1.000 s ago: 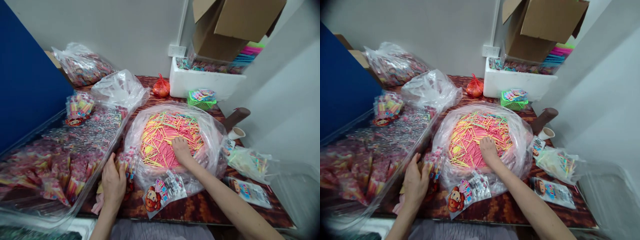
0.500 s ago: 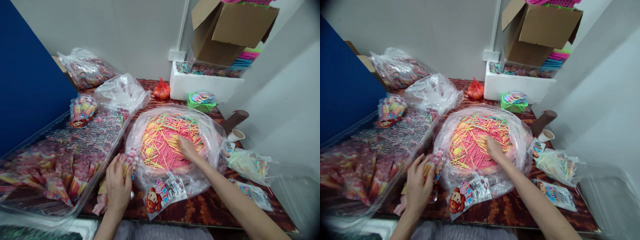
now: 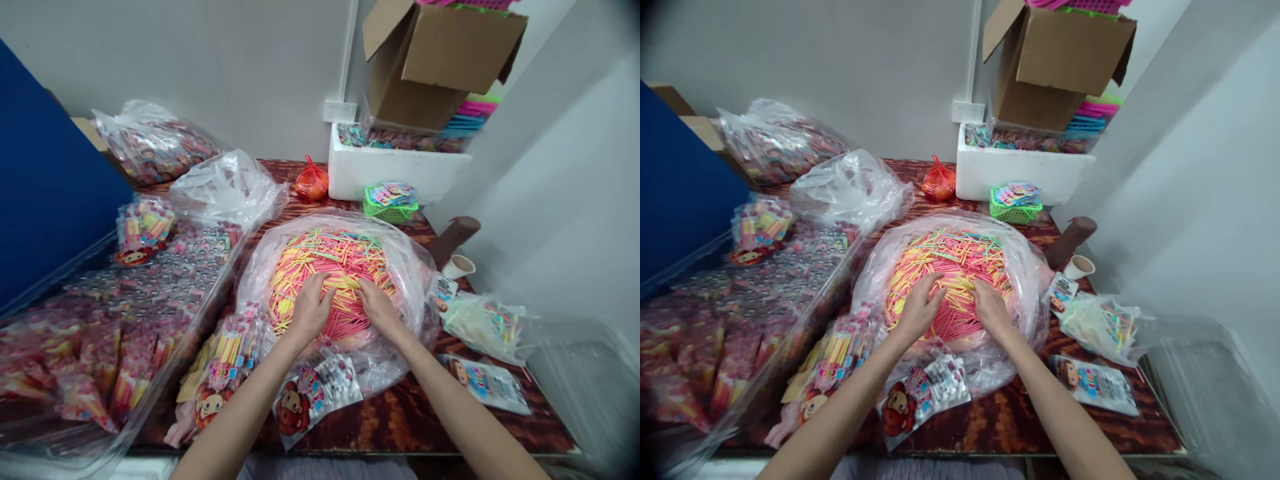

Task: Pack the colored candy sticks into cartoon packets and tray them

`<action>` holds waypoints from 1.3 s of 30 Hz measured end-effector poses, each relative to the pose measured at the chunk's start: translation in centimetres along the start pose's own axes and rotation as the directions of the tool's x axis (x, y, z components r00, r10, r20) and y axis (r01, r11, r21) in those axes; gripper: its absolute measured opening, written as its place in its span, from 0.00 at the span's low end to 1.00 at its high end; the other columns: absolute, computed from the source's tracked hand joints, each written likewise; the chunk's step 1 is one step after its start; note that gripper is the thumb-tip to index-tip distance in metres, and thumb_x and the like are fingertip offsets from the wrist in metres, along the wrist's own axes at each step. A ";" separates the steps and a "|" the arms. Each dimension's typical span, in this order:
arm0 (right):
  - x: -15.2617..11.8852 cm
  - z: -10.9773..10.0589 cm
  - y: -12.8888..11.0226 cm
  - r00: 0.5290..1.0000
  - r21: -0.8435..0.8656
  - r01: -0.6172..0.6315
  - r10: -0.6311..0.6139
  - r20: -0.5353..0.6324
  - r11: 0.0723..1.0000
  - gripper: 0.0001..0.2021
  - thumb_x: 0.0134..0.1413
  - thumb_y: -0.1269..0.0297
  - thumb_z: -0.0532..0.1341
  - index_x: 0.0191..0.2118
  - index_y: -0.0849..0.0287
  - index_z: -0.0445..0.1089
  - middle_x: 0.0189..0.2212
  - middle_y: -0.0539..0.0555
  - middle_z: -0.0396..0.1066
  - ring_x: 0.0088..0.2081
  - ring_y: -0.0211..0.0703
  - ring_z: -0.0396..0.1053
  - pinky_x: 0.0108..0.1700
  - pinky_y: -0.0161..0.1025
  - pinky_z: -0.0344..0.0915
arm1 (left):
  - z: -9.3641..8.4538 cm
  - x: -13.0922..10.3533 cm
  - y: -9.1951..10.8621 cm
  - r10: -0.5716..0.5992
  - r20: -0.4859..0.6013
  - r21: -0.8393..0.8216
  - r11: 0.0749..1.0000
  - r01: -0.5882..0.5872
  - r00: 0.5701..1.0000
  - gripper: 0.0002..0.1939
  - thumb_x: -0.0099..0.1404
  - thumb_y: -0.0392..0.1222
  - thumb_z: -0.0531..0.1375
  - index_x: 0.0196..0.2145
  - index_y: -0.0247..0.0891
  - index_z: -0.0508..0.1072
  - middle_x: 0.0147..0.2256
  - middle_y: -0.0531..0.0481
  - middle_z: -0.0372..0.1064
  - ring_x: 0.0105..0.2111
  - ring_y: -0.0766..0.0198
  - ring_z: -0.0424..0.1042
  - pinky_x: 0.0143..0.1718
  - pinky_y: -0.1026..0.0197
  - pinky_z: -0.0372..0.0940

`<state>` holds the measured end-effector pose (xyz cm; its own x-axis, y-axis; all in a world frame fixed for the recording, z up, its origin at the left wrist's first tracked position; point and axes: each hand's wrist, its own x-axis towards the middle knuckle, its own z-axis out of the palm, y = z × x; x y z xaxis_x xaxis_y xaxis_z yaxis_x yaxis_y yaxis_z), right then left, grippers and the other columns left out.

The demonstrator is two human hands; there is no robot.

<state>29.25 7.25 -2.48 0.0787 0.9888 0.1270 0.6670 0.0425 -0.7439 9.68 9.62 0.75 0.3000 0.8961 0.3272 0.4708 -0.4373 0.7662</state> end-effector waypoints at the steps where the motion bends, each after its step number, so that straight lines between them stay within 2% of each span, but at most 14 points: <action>1: -0.1 0.0 0.0 1.000 0.053 -0.008 0.008 0.004 0.999 0.06 0.54 0.68 0.56 0.27 0.54 0.60 0.26 0.49 0.64 0.30 0.43 0.61 0.36 0.38 0.57 | 0.6 0.4 0.1 0.008 -0.004 0.002 1.000 -0.008 1.000 0.17 0.68 0.41 0.53 0.53 0.37 0.66 0.52 0.40 0.69 0.54 0.55 0.67 0.56 0.49 0.61; 3: -0.4 0.2 0.0 0.998 0.178 -0.040 0.031 0.050 0.983 0.06 0.53 0.66 0.57 0.26 0.54 0.60 0.24 0.47 0.63 0.28 0.42 0.61 0.34 0.38 0.57 | 1.8 0.8 0.2 0.044 0.002 0.006 0.999 -0.044 0.999 0.21 0.70 0.43 0.51 0.59 0.36 0.61 0.58 0.38 0.63 0.59 0.54 0.61 0.60 0.47 0.58; 5: -0.8 0.6 0.0 0.989 0.334 -0.093 0.048 0.142 0.938 0.06 0.52 0.63 0.58 0.26 0.54 0.62 0.21 0.46 0.63 0.25 0.41 0.60 0.31 0.37 0.58 | 3.0 0.7 0.5 0.105 0.077 0.005 0.994 -0.106 0.992 0.24 0.70 0.44 0.50 0.62 0.34 0.57 0.62 0.37 0.58 0.63 0.54 0.55 0.63 0.46 0.54; 8: -1.8 0.8 -0.2 0.971 0.491 -0.150 0.035 0.237 0.858 0.07 0.50 0.60 0.59 0.27 0.55 0.65 0.22 0.47 0.66 0.28 0.41 0.63 0.33 0.38 0.61 | 4.4 -0.3 1.1 0.167 0.273 -0.023 0.986 -0.168 0.947 0.23 0.71 0.44 0.49 0.60 0.33 0.61 0.60 0.36 0.61 0.62 0.55 0.59 0.62 0.49 0.56; 10: -2.8 0.6 -0.4 0.967 0.516 -0.160 0.029 0.253 0.842 0.08 0.49 0.59 0.60 0.26 0.56 0.66 0.23 0.47 0.67 0.29 0.42 0.64 0.34 0.38 0.62 | 4.3 -1.2 1.6 0.167 0.326 -0.055 0.986 -0.158 0.930 0.22 0.71 0.44 0.49 0.59 0.34 0.62 0.59 0.37 0.63 0.60 0.55 0.62 0.61 0.50 0.57; 13: -5.2 0.4 -0.6 0.976 0.578 -0.180 0.072 0.206 0.796 0.07 0.52 0.59 0.60 0.31 0.57 0.68 0.25 0.48 0.68 0.30 0.41 0.65 0.34 0.37 0.62 | 2.5 -3.3 2.1 0.113 0.236 -0.098 0.991 -0.092 0.965 0.22 0.71 0.45 0.49 0.61 0.37 0.60 0.60 0.40 0.62 0.61 0.57 0.60 0.61 0.51 0.57; 15: -7.3 0.7 -0.4 0.982 0.625 -0.186 0.128 0.137 0.759 0.07 0.55 0.60 0.59 0.35 0.56 0.69 0.29 0.49 0.70 0.32 0.42 0.67 0.35 0.37 0.62 | 0.5 -5.3 1.9 0.027 0.144 -0.088 0.996 -0.014 0.989 0.19 0.72 0.44 0.49 0.57 0.39 0.64 0.56 0.42 0.67 0.57 0.57 0.65 0.58 0.51 0.60; 17: -9.2 1.5 -0.1 0.981 0.624 -0.188 0.174 0.085 0.758 0.06 0.56 0.61 0.59 0.36 0.56 0.69 0.30 0.50 0.71 0.35 0.43 0.68 0.38 0.38 0.62 | -1.1 -7.7 1.3 -0.037 0.101 -0.020 0.999 0.040 0.994 0.15 0.72 0.43 0.50 0.50 0.40 0.70 0.48 0.44 0.71 0.51 0.57 0.69 0.53 0.52 0.63; 20: -11.0 2.7 0.4 0.979 0.596 -0.178 0.204 0.024 0.783 0.05 0.56 0.62 0.59 0.34 0.56 0.70 0.30 0.50 0.71 0.36 0.44 0.69 0.41 0.39 0.62 | -2.1 -11.4 0.3 -0.031 0.135 0.155 0.988 0.010 0.990 0.12 0.70 0.42 0.52 0.47 0.38 0.70 0.44 0.43 0.71 0.47 0.55 0.69 0.48 0.51 0.64; 23: -11.4 3.4 0.7 0.979 0.621 -0.157 0.204 -0.005 0.768 0.06 0.57 0.61 0.59 0.34 0.56 0.71 0.31 0.50 0.72 0.37 0.44 0.69 0.42 0.39 0.63 | -1.6 -13.9 -0.4 0.023 0.187 0.320 0.944 -0.083 0.982 0.19 0.66 0.42 0.57 0.54 0.37 0.67 0.48 0.40 0.69 0.49 0.50 0.66 0.50 0.46 0.62; 27: -11.2 3.5 1.1 0.982 0.632 -0.130 0.185 -0.022 0.764 0.06 0.57 0.60 0.60 0.35 0.56 0.72 0.32 0.51 0.73 0.37 0.45 0.70 0.42 0.39 0.64 | -0.8 -14.9 -1.1 0.040 0.106 0.442 0.893 -0.084 0.994 0.26 0.65 0.44 0.58 0.59 0.36 0.62 0.52 0.37 0.66 0.52 0.47 0.64 0.53 0.43 0.59; 30: -11.3 3.5 1.2 0.984 0.617 -0.127 0.178 -0.022 0.777 0.07 0.57 0.60 0.60 0.35 0.56 0.73 0.33 0.52 0.74 0.38 0.45 0.70 0.43 0.40 0.64 | -0.7 -14.8 -1.7 0.044 0.030 0.459 0.887 -0.053 0.999 0.23 0.66 0.41 0.58 0.57 0.34 0.62 0.48 0.39 0.68 0.49 0.48 0.65 0.53 0.42 0.58; 35: -11.4 3.6 0.9 0.981 0.615 -0.123 0.188 -0.041 0.779 0.08 0.57 0.59 0.61 0.35 0.56 0.74 0.32 0.52 0.74 0.37 0.45 0.71 0.42 0.39 0.64 | -0.8 -14.9 -2.3 0.020 -0.013 0.262 0.965 -0.016 1.000 0.06 0.68 0.37 0.55 0.42 0.37 0.69 0.36 0.46 0.70 0.39 0.56 0.68 0.42 0.54 0.64; 39: -11.4 3.7 0.6 0.976 0.632 -0.145 0.215 -0.036 0.762 0.08 0.55 0.58 0.62 0.35 0.56 0.74 0.32 0.51 0.74 0.37 0.45 0.72 0.42 0.39 0.65 | -1.5 -14.8 -2.1 0.028 -0.027 0.156 0.988 -0.023 0.999 0.04 0.68 0.38 0.56 0.36 0.39 0.70 0.33 0.48 0.70 0.38 0.58 0.69 0.39 0.57 0.64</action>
<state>26.02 -3.44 -6.85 0.2471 0.9689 -0.0125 0.0286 -0.0202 -0.9994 3.03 -2.57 -4.92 0.2905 0.8853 0.3631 0.5872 -0.4646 0.6628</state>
